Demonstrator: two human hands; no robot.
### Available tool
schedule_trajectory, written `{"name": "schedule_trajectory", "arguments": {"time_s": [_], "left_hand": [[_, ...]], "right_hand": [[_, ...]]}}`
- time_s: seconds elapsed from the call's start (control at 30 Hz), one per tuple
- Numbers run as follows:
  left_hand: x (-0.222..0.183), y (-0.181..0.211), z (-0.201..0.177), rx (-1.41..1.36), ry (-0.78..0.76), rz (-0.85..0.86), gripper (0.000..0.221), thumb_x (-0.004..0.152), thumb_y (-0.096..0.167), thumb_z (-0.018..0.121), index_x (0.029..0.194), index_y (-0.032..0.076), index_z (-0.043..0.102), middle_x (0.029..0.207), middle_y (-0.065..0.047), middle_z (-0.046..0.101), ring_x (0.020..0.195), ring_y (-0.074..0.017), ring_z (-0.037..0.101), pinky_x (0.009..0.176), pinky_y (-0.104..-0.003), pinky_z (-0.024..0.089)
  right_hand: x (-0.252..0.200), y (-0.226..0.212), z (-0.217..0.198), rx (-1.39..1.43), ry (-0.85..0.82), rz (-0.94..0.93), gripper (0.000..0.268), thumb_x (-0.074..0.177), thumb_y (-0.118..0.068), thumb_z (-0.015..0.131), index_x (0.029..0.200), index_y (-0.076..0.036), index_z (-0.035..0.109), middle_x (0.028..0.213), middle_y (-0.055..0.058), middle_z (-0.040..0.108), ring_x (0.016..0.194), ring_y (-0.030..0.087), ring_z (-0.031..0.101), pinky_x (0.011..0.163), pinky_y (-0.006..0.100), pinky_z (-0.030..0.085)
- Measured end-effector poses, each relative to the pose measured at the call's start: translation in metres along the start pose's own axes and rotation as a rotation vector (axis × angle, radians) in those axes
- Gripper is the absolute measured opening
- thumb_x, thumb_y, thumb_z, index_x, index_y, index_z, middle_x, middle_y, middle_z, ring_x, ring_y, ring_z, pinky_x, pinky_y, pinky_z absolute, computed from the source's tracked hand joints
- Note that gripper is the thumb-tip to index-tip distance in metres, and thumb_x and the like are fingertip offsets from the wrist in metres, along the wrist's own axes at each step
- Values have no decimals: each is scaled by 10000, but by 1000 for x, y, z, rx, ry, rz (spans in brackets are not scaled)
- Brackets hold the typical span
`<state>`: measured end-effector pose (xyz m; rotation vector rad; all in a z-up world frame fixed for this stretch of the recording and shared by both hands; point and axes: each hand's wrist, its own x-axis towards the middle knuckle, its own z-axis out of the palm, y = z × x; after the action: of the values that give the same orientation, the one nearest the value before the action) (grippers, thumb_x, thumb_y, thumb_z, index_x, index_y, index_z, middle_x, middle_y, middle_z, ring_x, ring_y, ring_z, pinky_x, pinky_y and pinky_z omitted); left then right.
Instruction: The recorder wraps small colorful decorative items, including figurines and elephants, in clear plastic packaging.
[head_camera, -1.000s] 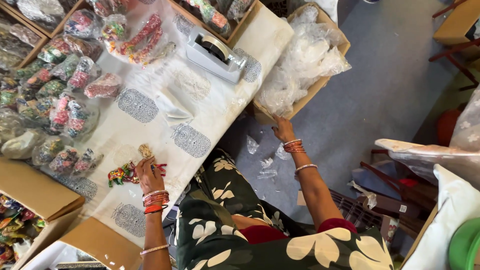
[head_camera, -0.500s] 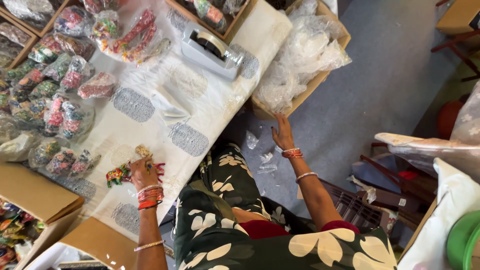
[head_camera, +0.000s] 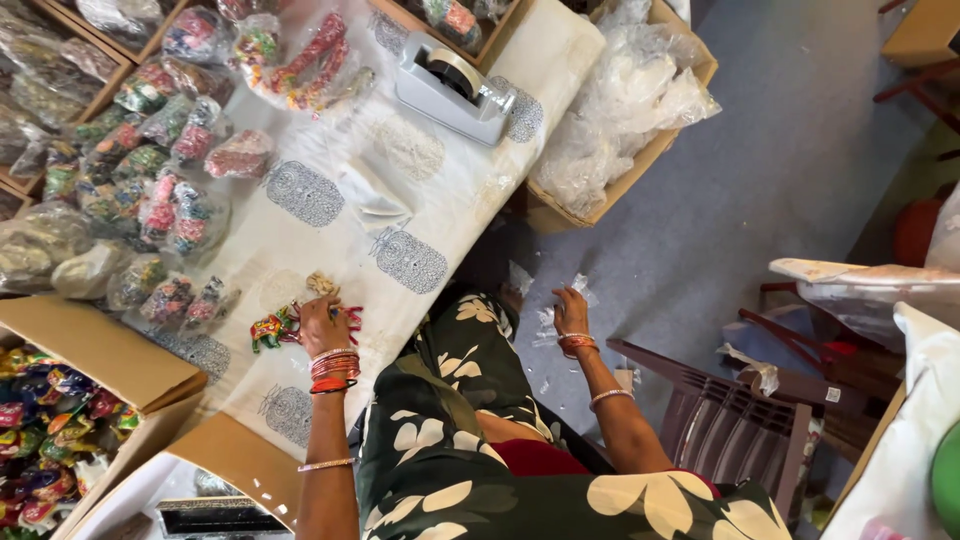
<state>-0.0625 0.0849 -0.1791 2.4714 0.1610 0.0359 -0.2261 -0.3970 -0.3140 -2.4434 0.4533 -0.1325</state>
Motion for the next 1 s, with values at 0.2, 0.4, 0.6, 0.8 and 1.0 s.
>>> {"name": "schedule_trajectory", "arguments": {"time_s": [0.2, 0.4, 0.6, 0.8, 1.0], "left_hand": [[3, -9, 6, 4, 27, 48, 254, 746, -6, 749, 994, 42, 729, 1062, -178, 673, 996, -369, 658, 894, -464, 535], [5, -20, 10, -17, 16, 89, 260, 746, -5, 768, 998, 38, 719, 1049, -170, 674, 995, -364, 658, 902, -452, 537], [4, -17, 8, 4, 4, 72, 267, 736, 32, 805, 989, 37, 720, 1035, -183, 674, 975, -377, 656, 867, -465, 535], [21, -8, -5, 99, -153, 24, 310, 716, 55, 835, 996, 14, 709, 1016, -226, 658, 932, -420, 649, 818, -497, 537], [45, -15, -5, -4, -304, -35, 298, 660, 16, 831, 939, 20, 727, 972, -213, 710, 901, -371, 715, 806, -446, 584]], "right_hand": [[-13, 45, 6, -66, -10, 77, 383, 815, -26, 703, 1191, -98, 708, 1260, 217, 659, 1238, 413, 573, 1086, 474, 434], [-30, 58, 12, -38, -45, 276, 349, 843, -92, 737, 1192, -92, 727, 1203, 206, 701, 1155, 387, 636, 1029, 450, 482], [-80, 145, 27, 86, 78, 732, 447, 921, -251, 740, 1290, -35, 608, 1105, 204, 670, 1012, 370, 647, 884, 473, 519], [-143, 16, -74, 16, -126, 737, 504, 900, -317, 768, 1290, -46, 600, 1113, 191, 676, 1002, 328, 652, 875, 439, 522], [-194, -39, -94, -97, -394, 733, 577, 874, -396, 803, 1291, -59, 590, 1122, 176, 684, 989, 277, 660, 864, 398, 527]]}}
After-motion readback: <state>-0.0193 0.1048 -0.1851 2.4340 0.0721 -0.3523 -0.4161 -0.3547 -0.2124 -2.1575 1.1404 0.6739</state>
